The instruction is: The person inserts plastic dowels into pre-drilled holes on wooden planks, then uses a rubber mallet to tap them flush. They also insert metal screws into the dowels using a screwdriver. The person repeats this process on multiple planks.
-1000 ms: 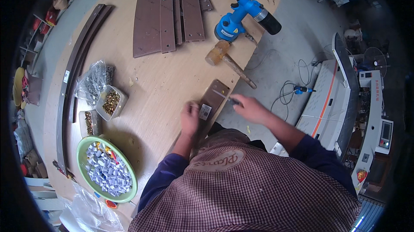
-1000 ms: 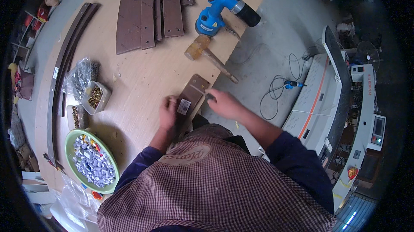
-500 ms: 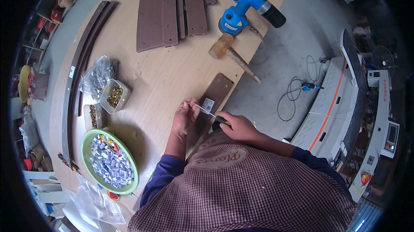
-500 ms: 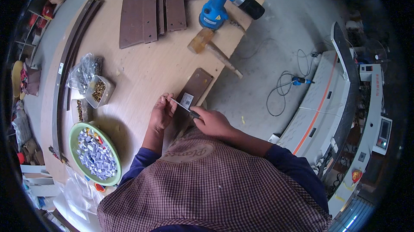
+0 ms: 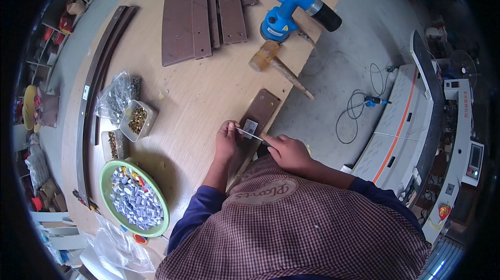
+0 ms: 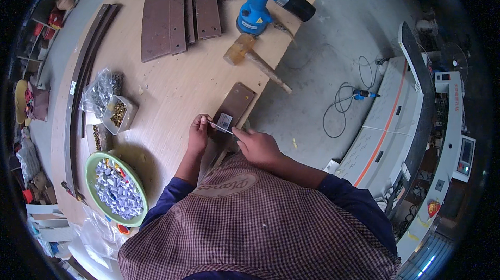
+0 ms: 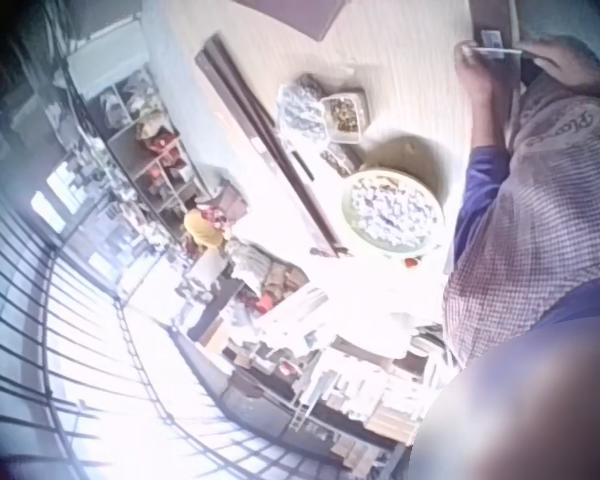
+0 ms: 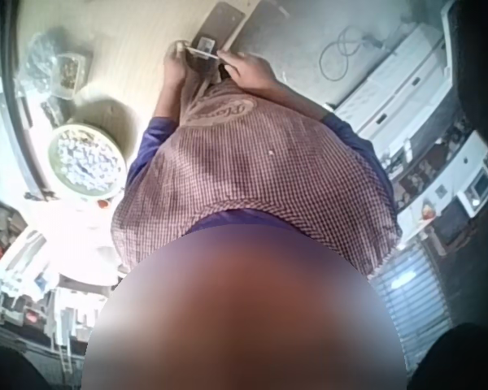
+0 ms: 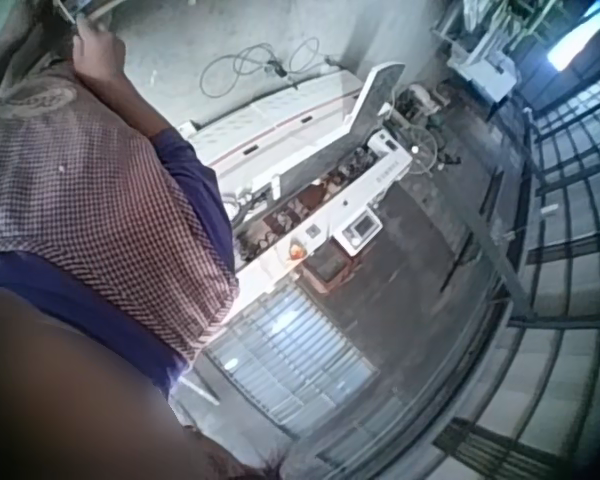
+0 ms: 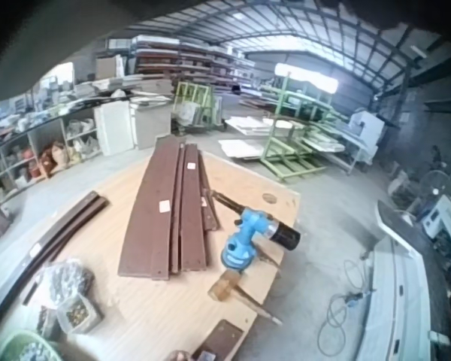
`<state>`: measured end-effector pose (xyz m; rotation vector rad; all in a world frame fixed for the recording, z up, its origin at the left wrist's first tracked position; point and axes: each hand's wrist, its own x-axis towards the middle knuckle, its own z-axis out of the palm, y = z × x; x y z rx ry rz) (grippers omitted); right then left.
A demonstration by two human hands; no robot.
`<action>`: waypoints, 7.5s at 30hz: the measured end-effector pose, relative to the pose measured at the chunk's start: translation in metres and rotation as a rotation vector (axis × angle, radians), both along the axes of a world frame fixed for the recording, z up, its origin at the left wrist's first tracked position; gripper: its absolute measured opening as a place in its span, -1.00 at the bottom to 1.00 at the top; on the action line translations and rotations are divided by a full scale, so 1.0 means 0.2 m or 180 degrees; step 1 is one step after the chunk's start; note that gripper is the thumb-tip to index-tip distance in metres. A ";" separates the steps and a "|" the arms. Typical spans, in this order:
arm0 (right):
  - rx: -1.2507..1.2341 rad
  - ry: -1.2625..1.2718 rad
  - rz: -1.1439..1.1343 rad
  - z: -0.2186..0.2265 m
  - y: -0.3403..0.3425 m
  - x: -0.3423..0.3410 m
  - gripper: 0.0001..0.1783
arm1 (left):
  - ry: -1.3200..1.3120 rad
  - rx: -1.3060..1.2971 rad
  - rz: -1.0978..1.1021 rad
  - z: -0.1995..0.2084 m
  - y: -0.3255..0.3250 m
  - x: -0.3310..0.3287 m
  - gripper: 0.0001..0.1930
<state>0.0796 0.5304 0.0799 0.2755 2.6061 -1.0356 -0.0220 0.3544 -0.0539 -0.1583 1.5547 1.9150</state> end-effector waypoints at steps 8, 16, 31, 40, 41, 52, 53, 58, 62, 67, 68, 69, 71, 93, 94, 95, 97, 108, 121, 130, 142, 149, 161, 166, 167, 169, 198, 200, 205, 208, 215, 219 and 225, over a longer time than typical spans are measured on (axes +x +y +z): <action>0.0537 0.0715 -0.0108 0.02 0.09 0.04 -0.80 | -0.2048 0.0830 0.0338 -0.10 0.34 -0.03 -0.71; 0.2023 0.0598 0.0117 -0.08 0.21 0.02 -0.82 | -0.3063 0.1203 0.0335 -0.24 0.69 -0.07 -0.59; 0.2099 -0.0679 0.0733 0.03 0.18 -0.30 -0.81 | 0.4006 -0.2760 -0.1115 0.05 -0.21 0.18 -0.50; 0.1782 -0.1515 0.0667 0.09 0.29 -0.77 -0.75 | 0.3558 -0.2634 -0.1251 -0.05 -0.25 0.23 -0.50; 0.1873 -0.1600 0.0695 0.07 0.28 -0.79 -0.75 | 0.3553 -0.2657 -0.1234 -0.04 -0.25 0.23 -0.50; 0.1927 -0.1086 0.0328 -0.05 0.31 -0.61 -0.71 | 0.3519 -0.2569 -0.1129 -0.05 -0.27 0.24 -0.51; 0.1939 -0.1047 0.0307 -0.05 0.31 -0.61 -0.70 | 0.3529 -0.2597 -0.1141 -0.05 -0.26 0.25 -0.51; 0.1877 -0.1122 0.0589 0.03 0.27 -0.65 -0.70 | 0.3590 -0.2657 -0.1110 -0.05 -0.26 0.25 -0.50; 0.1534 -0.0574 0.0909 0.21 0.36 -0.67 -0.71 | 0.3650 -0.2728 -0.1061 -0.04 -0.26 0.27 -0.49; 0.1055 0.0072 0.0226 0.14 0.47 -0.57 -0.72 | 0.3633 -0.2676 -0.1027 -0.03 -0.25 0.26 -0.47; 0.1014 0.0055 0.0312 0.04 0.42 -0.53 -0.71 | 0.3601 -0.2721 -0.1037 -0.02 -0.26 0.26 -0.43; 0.0997 -0.0065 0.0376 -0.08 0.38 -0.50 -0.70 | 0.3547 -0.2788 -0.1030 -0.01 -0.28 0.27 -0.39; 0.0283 -0.0283 0.0292 -0.29 0.28 -0.40 -0.65 | 0.3243 -0.2986 -0.0898 0.02 -0.37 0.35 -0.26; -0.1156 0.1084 -0.0593 -0.51 0.33 -0.37 -0.77 | 0.1479 -0.4777 -0.0658 -0.03 -0.79 0.93 0.12; -0.1384 0.0953 -0.0728 -0.51 0.35 -0.36 -0.77 | 0.1495 -0.4788 -0.0671 -0.03 -0.79 0.94 0.12; -0.1329 0.1153 -0.0784 -0.51 0.37 -0.37 -0.78 | 0.1529 -0.4790 -0.0631 -0.03 -0.79 0.94 0.11; -0.1336 0.1608 -0.0849 -0.53 0.41 -0.39 -0.78 | 0.1559 -0.4832 -0.0691 -0.04 -0.79 0.94 0.13; -0.1032 0.1192 -0.1534 -0.63 0.56 -0.38 -0.84 | 0.1558 -0.4772 -0.0628 -0.01 -0.79 0.93 0.13; 0.2281 0.0069 -0.0086 -0.66 0.92 -0.50 -0.49 | 0.1521 -0.4344 -0.0097 0.11 -0.80 0.89 0.00; 0.1575 0.0517 0.0769 -0.28 0.74 -0.68 -0.71 | 0.2358 -0.3602 -0.0199 0.05 -0.45 0.64 0.01; 0.0712 0.1550 0.2660 -0.52 -0.03 -0.95 -0.75 | 0.2939 -0.2943 -0.0284 0.03 -0.24 0.43 -0.10; 0.1041 0.2149 0.2639 -0.55 -0.26 -0.87 -0.71 | 0.1556 -0.4720 -0.0035 0.12 -0.94 0.88 0.04; 0.0656 0.1722 0.2906 -0.54 -0.92 -0.52 -0.53 | 0.2738 -0.3382 0.0435 0.14 -0.99 0.65 -0.57; 0.0418 0.0988 0.2941 -0.56 -0.86 -0.17 -0.33 | 0.2191 -0.4181 0.1927 0.20 -1.56 0.35 -0.84; 0.0521 0.0997 0.2921 -0.57 -0.86 -0.12 -0.26 | 0.2257 -0.4351 0.2095 0.20 -1.66 0.26 -0.86; 0.0708 0.0958 0.2982 -0.58 -0.89 -0.07 -0.10 | 0.1982 -0.4392 0.1800 0.20 -1.80 0.11 -0.86; 0.0320 0.0870 0.3647 -0.39 -1.26 0.12 0.11 | -0.0247 -0.0172 0.3289 0.18 -2.11 1.57 -0.88; 0.0270 0.0928 0.3673 -0.41 -1.25 0.11 0.09 | -0.0253 -0.0274 0.3240 0.18 -2.13 1.56 -0.88; 0.0243 0.1148 0.3821 -0.50 -1.20 0.08 0.11 | -0.0097 -0.1341 0.2558 0.23 -2.18 1.50 -0.90; 0.0115 0.1245 0.3853 -0.56 -1.18 0.05 -0.01 | -0.0225 -0.1416 0.2354 0.25 -2.19 1.48 -0.89; 0.0040 0.1270 0.3865 -0.60 -1.15 0.00 -0.31 | -0.0314 -0.1461 0.2088 0.25 -2.20 1.44 -0.88; 0.0054 0.1266 0.3836 -0.57 -1.16 -0.01 -0.31 | -0.0570 -0.1109 0.2129 0.25 -2.21 1.43 -0.88; 0.0374 0.1140 0.4148 -0.52 -1.22 -0.05 -0.34 | -0.0425 -0.0350 0.2364 0.17 -2.17 1.44 -0.85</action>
